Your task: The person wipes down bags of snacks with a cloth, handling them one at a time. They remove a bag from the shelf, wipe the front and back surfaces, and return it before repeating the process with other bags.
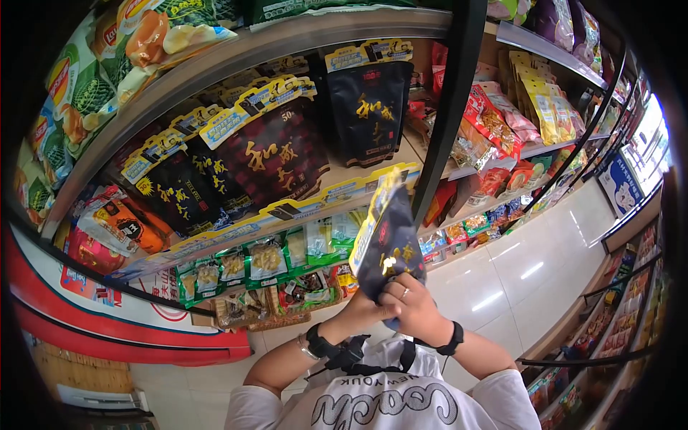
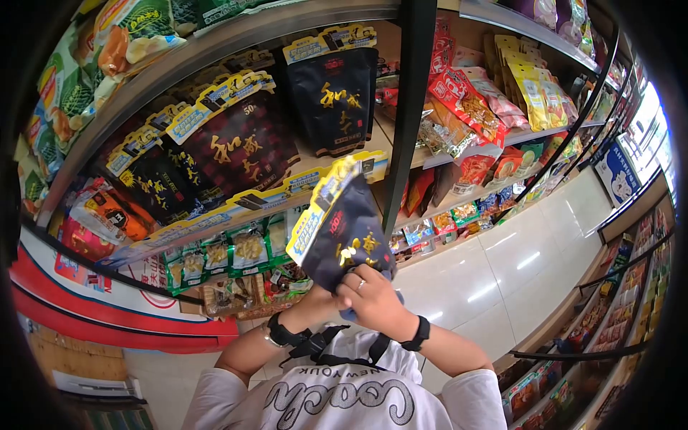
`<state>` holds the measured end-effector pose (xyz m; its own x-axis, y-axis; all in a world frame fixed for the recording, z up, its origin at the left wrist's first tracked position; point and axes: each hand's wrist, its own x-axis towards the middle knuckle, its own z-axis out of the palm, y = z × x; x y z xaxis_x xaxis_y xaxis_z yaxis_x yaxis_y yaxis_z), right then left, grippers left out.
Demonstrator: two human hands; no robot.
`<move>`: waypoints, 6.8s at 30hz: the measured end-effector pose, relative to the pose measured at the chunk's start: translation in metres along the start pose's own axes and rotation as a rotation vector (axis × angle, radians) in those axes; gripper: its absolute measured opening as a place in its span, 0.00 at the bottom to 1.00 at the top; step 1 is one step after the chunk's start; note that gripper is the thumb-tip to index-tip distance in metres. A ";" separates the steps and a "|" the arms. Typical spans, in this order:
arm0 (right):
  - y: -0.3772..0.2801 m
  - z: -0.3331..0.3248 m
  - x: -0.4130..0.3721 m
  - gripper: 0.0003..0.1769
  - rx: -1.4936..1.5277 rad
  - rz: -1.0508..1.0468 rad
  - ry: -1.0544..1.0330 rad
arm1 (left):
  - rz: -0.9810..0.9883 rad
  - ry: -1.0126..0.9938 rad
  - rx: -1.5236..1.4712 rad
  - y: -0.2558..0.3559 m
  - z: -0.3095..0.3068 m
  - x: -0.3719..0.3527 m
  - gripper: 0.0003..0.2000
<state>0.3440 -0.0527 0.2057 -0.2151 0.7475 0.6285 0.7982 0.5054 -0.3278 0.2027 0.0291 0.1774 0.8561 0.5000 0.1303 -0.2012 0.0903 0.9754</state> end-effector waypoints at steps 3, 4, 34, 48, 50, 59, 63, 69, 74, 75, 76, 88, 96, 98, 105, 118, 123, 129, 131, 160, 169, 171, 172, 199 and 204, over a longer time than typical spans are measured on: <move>-0.001 0.006 0.006 0.19 -0.020 -0.082 -0.037 | -0.188 0.231 -0.314 -0.009 -0.005 -0.004 0.28; -0.003 0.005 0.009 0.18 -0.018 -0.102 -0.058 | -0.271 0.320 -0.458 -0.008 -0.006 -0.005 0.25; 0.074 -0.112 0.144 0.19 0.466 0.282 0.366 | 0.447 0.442 0.115 0.197 -0.045 0.105 0.28; 0.113 -0.081 0.172 0.24 0.016 0.221 0.545 | 0.157 0.578 0.182 0.198 -0.057 0.136 0.33; 0.111 -0.076 0.170 0.27 -0.014 0.326 0.490 | 0.161 0.556 0.166 0.190 -0.063 0.143 0.33; 0.120 -0.051 0.159 0.36 -0.246 0.522 0.369 | 0.074 0.593 0.130 0.156 -0.078 0.165 0.28; 0.112 -0.050 0.159 0.40 -0.287 0.630 0.272 | 0.044 0.617 0.084 0.146 -0.081 0.172 0.28; 0.125 -0.040 0.152 0.40 -0.319 0.505 0.279 | -0.060 0.531 -0.042 0.142 -0.084 0.181 0.30; 0.127 -0.033 0.141 0.35 -0.283 0.387 0.354 | -0.091 0.429 0.031 0.131 -0.092 0.179 0.26; 0.123 -0.034 0.141 0.33 -0.258 0.374 0.367 | -0.075 0.442 0.072 0.132 -0.091 0.176 0.25; 0.120 -0.036 0.140 0.32 -0.248 0.352 0.387 | -0.058 0.457 0.114 0.134 -0.089 0.172 0.25; 0.047 -0.014 0.179 0.29 -0.028 0.006 0.394 | 0.627 1.146 0.865 0.157 -0.134 0.063 0.18; 0.043 0.018 0.222 0.38 0.178 0.258 0.273 | 0.360 0.871 0.357 0.152 -0.165 0.051 0.22; 0.042 0.019 0.227 0.40 0.195 0.384 0.207 | 0.283 0.794 0.265 0.150 -0.173 0.053 0.19; 0.045 0.030 0.229 0.39 0.200 0.284 0.249 | 0.345 0.818 0.249 0.148 -0.176 0.055 0.13; -0.001 -0.038 0.175 0.28 0.347 0.005 0.520 | 0.742 0.851 0.426 0.197 -0.080 -0.016 0.13; 0.008 -0.038 0.121 0.22 0.364 0.155 0.224 | 0.329 0.825 0.144 0.145 -0.061 -0.032 0.13; 0.034 0.022 0.026 0.15 0.635 0.671 -0.080 | -0.097 0.724 -0.211 0.032 -0.059 -0.054 0.14; 0.038 0.037 0.010 0.14 0.677 0.758 -0.019 | -0.162 0.663 -0.288 0.014 -0.058 -0.060 0.16; 0.004 0.048 0.032 0.24 0.100 0.071 -0.087 | -0.255 0.283 0.003 -0.058 -0.041 -0.070 0.16; 0.017 0.043 0.039 0.24 0.067 -0.072 -0.078 | -0.167 0.261 0.149 -0.051 -0.040 -0.067 0.13; 0.004 0.052 0.021 0.25 0.104 -0.255 -0.140 | -0.093 0.283 0.235 -0.057 -0.043 -0.069 0.16; 0.002 0.050 0.017 0.26 0.096 -0.258 -0.131 | -0.062 0.274 0.283 -0.057 -0.044 -0.069 0.16; -0.001 0.043 -0.042 0.16 0.172 -0.209 -0.326 | -0.348 0.455 -0.629 -0.045 -0.014 -0.044 0.25; 0.004 0.040 -0.051 0.15 0.234 -0.162 -0.376 | -0.375 0.435 -0.673 -0.048 -0.019 -0.054 0.24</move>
<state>0.3358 -0.0719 0.1444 -0.5496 0.7336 0.3996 0.5985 0.6795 -0.4243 0.1571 0.0143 0.1200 0.6923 0.6067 -0.3906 -0.2980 0.7334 0.6110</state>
